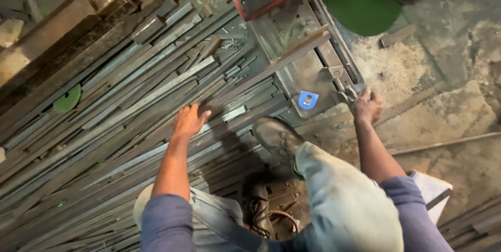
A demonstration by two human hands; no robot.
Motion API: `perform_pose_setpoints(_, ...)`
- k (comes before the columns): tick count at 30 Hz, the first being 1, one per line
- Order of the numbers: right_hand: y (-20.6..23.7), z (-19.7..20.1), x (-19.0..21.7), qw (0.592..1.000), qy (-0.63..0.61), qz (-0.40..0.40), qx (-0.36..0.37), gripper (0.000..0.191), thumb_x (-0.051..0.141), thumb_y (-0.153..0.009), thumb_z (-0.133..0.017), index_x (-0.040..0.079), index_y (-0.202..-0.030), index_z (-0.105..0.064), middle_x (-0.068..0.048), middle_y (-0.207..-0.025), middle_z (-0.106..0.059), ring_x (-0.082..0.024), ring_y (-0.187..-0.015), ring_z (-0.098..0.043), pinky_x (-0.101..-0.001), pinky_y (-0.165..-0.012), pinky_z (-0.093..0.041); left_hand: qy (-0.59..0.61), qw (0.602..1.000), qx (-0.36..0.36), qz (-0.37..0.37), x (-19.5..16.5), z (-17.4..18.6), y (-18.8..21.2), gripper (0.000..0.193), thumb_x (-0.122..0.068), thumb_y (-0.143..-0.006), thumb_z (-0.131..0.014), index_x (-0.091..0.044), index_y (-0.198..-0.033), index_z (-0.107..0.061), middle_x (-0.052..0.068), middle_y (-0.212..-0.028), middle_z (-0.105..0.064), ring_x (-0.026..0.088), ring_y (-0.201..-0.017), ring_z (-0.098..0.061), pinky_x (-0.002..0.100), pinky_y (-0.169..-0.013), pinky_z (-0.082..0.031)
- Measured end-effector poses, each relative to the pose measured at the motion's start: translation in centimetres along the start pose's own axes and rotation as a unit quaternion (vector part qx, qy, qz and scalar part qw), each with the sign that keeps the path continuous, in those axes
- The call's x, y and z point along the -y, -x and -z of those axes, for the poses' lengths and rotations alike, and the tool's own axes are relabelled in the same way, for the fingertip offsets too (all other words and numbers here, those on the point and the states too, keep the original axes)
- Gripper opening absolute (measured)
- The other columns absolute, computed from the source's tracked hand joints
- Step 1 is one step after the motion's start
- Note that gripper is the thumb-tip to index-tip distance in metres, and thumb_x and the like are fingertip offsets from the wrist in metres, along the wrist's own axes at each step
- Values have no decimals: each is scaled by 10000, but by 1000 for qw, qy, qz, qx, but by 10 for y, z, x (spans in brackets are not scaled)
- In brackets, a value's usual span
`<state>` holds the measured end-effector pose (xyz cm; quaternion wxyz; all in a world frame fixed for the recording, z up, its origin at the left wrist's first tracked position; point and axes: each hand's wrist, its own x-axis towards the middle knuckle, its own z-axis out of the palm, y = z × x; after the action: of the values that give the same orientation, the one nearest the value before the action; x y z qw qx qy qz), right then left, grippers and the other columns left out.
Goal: The person uses a circular saw to cut metal rods, measures the rods with a ruler, and marks them before making further cuts.
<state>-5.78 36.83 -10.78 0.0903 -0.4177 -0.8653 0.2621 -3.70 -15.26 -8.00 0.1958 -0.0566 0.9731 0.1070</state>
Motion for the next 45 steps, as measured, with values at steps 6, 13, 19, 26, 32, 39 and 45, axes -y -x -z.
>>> perform_pose_setpoints(6,0,-10,-14,997,-46,52,20,451,473,-1116,-594,39,-1066,-705,-197,-1019,-695,-400,-947,-661,-502,-857,-515,15,1000,-9,25,19,-40,-27,546,-632,-940,-635,-215,-1291,-664,204,-1222,-681,469,-1068,-644,570,-876,-512)
perform_pose_setpoints(13,-1,-16,-32,978,-85,187,27,403,414,-1121,-514,53,-1173,-685,-189,-1124,-669,-394,-1059,-635,-479,-923,-496,156,986,-20,58,26,-65,-32,573,-638,-817,-728,-152,-1120,-708,147,-929,-745,388,-845,-712,500,-726,-549)
perform_pose_setpoints(19,-2,-21,-41,978,-97,178,41,474,460,-1116,-454,46,-1181,-675,-192,-1138,-661,-388,-1073,-629,-469,-934,-493,165,982,-95,-15,-55,-87,-63,593,-628,-787,-794,-99,-1035,-689,137,-948,-749,367,-886,-719,479,-773,-560)
perform_pose_setpoints(26,-4,-14,-32,990,-47,122,51,445,471,-1105,-402,113,-1168,-660,-168,-1127,-642,-396,-1047,-620,-498,-865,-486,176,978,-76,85,-188,-75,-109,797,-641,-755,-794,-79,-1270,-560,159,-1028,-757,405,-963,-701,542,-809,-536)
perform_pose_setpoints(32,-3,-14,-35,992,-32,114,43,363,420,-1092,-442,130,-1144,-653,-160,-1121,-649,-401,-1034,-625,-507,-853,-489,61,971,-196,-123,-156,-81,-100,727,-660,-897,-675,-96,-1348,-590,204,-1210,-684,424,-1130,-640,533,-904,-542)
perform_pose_setpoints(39,-6,-25,-50,992,-58,106,47,332,392,-1076,-502,122,-1238,-606,-189,-1150,-644,-422,-1050,-620,-519,-875,-487,-134,983,127,5,-6,-42,-44,686,-695,-1020,-316,-191,-1409,-571,185,-1230,-723,401,-1036,-739,534,-897,-579)
perform_pose_setpoints(45,-6,-34,-63,995,-45,61,58,371,421,-1038,-524,150,-1281,-597,-177,-1172,-650,-421,-1063,-626,-527,-888,-485,-72,997,0,-13,12,-52,-26,549,-610,-1027,-416,-203,-1318,-642,196,-1188,-733,446,-1046,-700,538,-911,-554)
